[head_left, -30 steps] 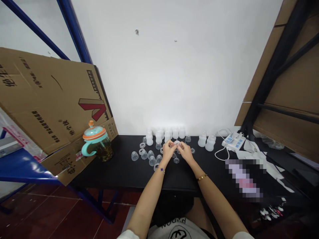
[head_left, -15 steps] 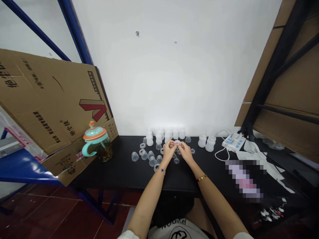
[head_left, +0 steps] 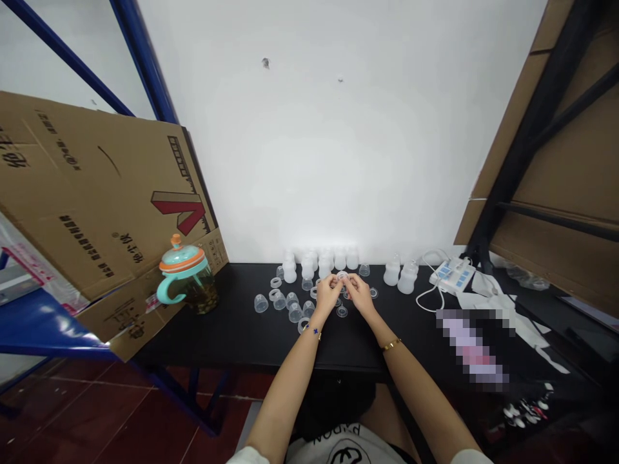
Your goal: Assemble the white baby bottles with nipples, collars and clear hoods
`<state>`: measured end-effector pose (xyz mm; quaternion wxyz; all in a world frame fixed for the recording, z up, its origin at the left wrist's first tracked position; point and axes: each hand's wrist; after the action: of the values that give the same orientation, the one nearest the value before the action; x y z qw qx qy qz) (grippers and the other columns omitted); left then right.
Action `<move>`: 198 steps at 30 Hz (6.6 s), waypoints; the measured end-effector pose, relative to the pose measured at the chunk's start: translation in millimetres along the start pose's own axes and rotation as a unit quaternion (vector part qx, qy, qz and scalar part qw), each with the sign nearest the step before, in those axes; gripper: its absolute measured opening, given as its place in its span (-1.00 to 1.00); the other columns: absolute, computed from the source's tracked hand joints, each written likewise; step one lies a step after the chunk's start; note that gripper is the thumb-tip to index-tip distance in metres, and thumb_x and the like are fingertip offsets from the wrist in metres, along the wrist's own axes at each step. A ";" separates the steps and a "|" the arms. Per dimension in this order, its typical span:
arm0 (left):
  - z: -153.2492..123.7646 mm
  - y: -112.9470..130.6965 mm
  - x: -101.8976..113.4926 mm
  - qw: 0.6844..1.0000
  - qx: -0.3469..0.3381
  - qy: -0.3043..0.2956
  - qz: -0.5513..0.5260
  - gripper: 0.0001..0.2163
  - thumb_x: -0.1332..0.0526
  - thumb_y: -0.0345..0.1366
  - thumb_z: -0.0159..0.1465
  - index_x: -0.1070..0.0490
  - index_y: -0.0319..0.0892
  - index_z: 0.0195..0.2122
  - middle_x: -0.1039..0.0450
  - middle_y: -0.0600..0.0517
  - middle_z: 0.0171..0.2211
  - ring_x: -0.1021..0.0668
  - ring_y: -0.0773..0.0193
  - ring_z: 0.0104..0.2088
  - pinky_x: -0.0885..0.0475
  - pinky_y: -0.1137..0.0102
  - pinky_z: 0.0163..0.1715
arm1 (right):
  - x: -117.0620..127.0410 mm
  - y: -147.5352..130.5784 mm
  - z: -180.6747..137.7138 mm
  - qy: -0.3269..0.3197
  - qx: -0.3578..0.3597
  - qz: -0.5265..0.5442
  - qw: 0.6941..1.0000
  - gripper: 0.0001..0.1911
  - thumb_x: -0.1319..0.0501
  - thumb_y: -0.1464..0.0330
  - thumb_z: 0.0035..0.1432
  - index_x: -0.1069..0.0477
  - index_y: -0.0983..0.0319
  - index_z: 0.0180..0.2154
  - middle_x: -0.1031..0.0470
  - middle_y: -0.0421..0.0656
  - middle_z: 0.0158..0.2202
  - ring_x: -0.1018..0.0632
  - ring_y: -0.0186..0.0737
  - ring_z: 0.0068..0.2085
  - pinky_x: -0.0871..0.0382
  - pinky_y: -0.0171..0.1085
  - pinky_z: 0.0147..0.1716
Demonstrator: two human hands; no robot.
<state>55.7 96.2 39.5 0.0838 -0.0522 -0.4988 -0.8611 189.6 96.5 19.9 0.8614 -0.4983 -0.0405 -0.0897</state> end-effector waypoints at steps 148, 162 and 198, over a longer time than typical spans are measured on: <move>-0.2 -9.3 -2.2 0.997 -0.001 0.063 0.052 -0.81 -0.29 -0.18 0.21 -0.52 -0.16 -0.21 -0.61 -0.01 -0.35 -0.56 0.30 -0.45 -0.43 0.43 -0.38 | -2.4 4.7 3.9 0.042 -0.011 0.018 0.999 -0.60 -0.19 0.02 0.20 -0.40 0.20 -0.16 -0.58 -0.08 -0.28 -0.45 -0.32 -0.61 -0.34 -0.32 -0.65; 0.8 2.7 1.6 0.998 0.034 0.023 -0.045 -0.67 -0.23 -0.01 0.27 -0.52 -0.16 -0.16 -0.57 -0.07 -0.18 -0.57 0.28 -0.38 -0.46 0.46 -0.52 | -3.6 5.1 2.8 0.014 -0.033 0.042 0.998 -0.55 -0.22 -0.05 0.17 -0.42 0.18 -0.14 -0.51 -0.18 -0.41 -0.44 -0.31 -0.61 -0.27 -0.36 -0.68; 3.3 -2.6 0.7 0.995 0.045 0.014 -0.087 -0.74 -0.27 -0.06 0.20 -0.50 -0.16 -0.29 -0.52 -0.04 -0.25 -0.53 0.29 -0.39 -0.49 0.45 -0.51 | -4.9 -1.5 0.9 0.009 -0.027 0.014 1.000 -0.55 -0.16 -0.10 0.21 -0.37 0.15 -0.20 -0.54 -0.18 -0.40 -0.47 -0.27 -0.60 -0.30 -0.34 -0.67</move>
<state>54.6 100.3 39.1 0.0173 0.0071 -0.5382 -0.8426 184.5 97.1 20.8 0.8493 -0.5207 -0.0232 -0.0835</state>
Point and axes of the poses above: each hand's wrist, its own z-axis towards the middle knuckle, its own x-axis out of the back of the hand, y = z × x
